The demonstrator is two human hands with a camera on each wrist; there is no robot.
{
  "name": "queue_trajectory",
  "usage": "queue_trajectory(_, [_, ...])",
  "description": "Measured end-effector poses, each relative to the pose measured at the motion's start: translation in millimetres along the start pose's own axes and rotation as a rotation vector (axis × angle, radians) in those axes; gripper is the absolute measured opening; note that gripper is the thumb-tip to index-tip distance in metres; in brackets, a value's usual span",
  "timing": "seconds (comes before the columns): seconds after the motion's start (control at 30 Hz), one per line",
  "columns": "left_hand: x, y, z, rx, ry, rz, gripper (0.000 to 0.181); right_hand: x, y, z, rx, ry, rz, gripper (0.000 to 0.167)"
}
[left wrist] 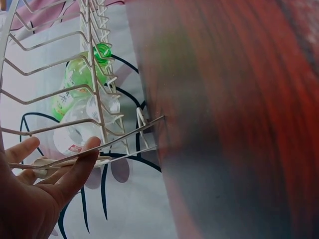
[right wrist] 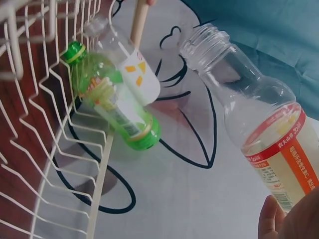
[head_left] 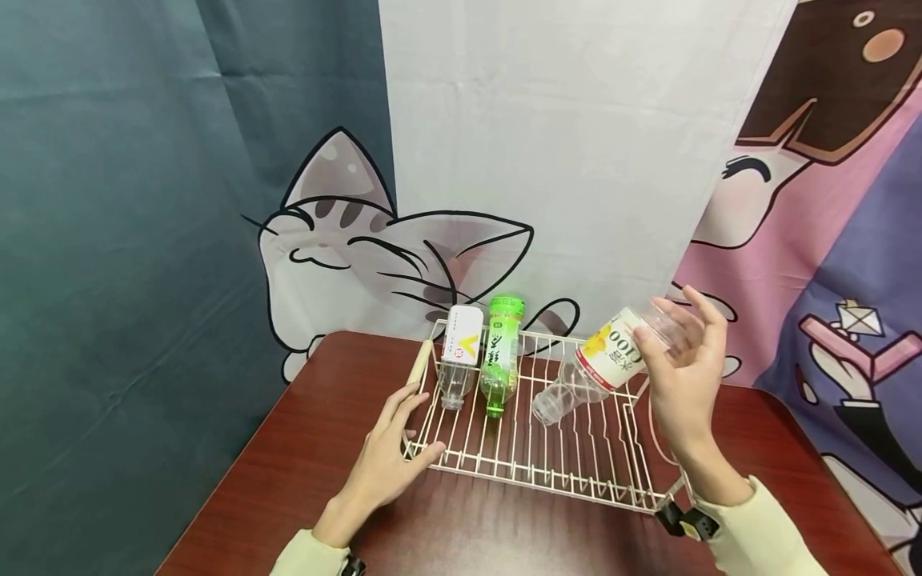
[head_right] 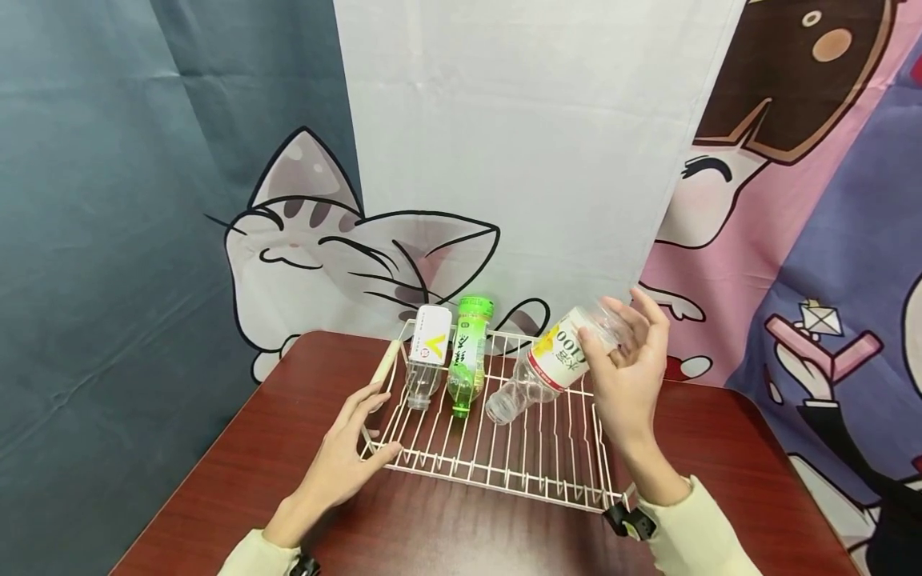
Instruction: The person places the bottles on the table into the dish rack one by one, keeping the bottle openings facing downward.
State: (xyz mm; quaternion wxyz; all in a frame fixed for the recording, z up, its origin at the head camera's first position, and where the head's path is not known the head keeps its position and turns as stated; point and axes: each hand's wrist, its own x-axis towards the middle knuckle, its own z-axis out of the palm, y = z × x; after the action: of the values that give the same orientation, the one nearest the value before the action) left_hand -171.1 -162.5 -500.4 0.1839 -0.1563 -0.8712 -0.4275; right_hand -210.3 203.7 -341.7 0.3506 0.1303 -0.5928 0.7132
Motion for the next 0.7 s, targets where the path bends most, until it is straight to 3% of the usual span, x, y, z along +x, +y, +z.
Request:
queue_trajectory(0.17, [0.1, 0.8, -0.4, 0.002, 0.0, -0.002, 0.074, 10.1, 3.1, 8.2, -0.101, -0.007, 0.018, 0.073])
queue_trajectory(0.47, [1.1, 1.7, -0.7, 0.0, -0.004, -0.013, 0.075, 25.3, 20.6, 18.9, -0.26, -0.087, -0.063, 0.081])
queue_trajectory(0.7, [0.4, 1.8, -0.4, -0.002, -0.003, -0.011, 0.075, 32.5, 31.9, 22.1, -0.362, -0.114, -0.056, 0.084])
